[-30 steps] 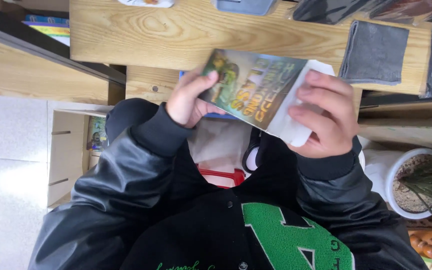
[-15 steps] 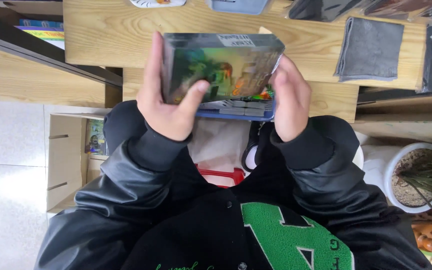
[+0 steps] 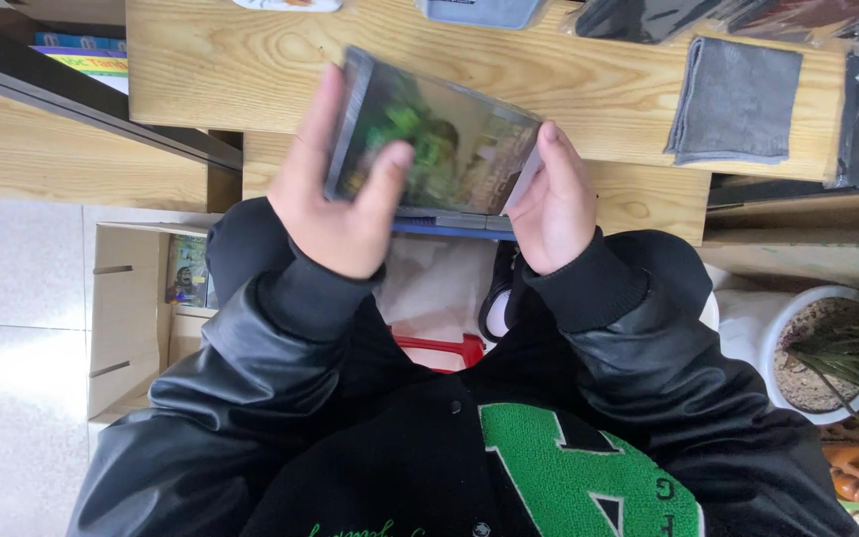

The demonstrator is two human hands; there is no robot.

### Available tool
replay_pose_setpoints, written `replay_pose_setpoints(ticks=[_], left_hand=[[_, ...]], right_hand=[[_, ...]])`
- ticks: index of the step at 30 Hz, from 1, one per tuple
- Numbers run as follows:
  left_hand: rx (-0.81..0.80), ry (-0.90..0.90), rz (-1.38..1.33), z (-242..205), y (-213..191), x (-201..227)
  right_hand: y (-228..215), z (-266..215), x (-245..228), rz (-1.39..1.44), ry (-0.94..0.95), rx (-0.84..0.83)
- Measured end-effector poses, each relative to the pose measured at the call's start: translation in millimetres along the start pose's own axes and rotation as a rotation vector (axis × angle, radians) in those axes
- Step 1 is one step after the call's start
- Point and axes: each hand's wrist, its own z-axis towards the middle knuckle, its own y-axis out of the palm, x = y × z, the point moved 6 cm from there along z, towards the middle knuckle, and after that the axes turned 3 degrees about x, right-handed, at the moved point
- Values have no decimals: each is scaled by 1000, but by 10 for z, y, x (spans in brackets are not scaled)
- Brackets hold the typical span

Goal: The person is removing a screen protector from its retail packaging and placing it into a protective white sleeve, repeatedly inspecting and re-inserting it.

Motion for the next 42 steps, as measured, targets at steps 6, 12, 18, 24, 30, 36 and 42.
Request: replay_pose_setpoints(ticks=[6, 12, 18, 24, 30, 36, 42], left_hand=[[139, -215, -228, 80, -4, -412], [167, -240, -291, 101, -20, -622], [333, -772, -452, 58, -38, -983], [296, -1010, -387, 25, -38, -1014], [344, -1104, -484, -76, 52, -1030], [531, -1173, -508, -220, -3, -1335], [466, -1241, -453, -323, 62, -1485]], right_hand=[[-170, 67, -75, -135, -16, 79], [-131, 54, -214, -223, 47, 45], [-660, 272, -644, -213, 97, 236], [-889, 252, -979, -182, -26, 438], [-877, 215, -986, -181, -22, 445], [-908, 239, -932, -208, -48, 475], [-856, 220, -886, -314, -73, 428]])
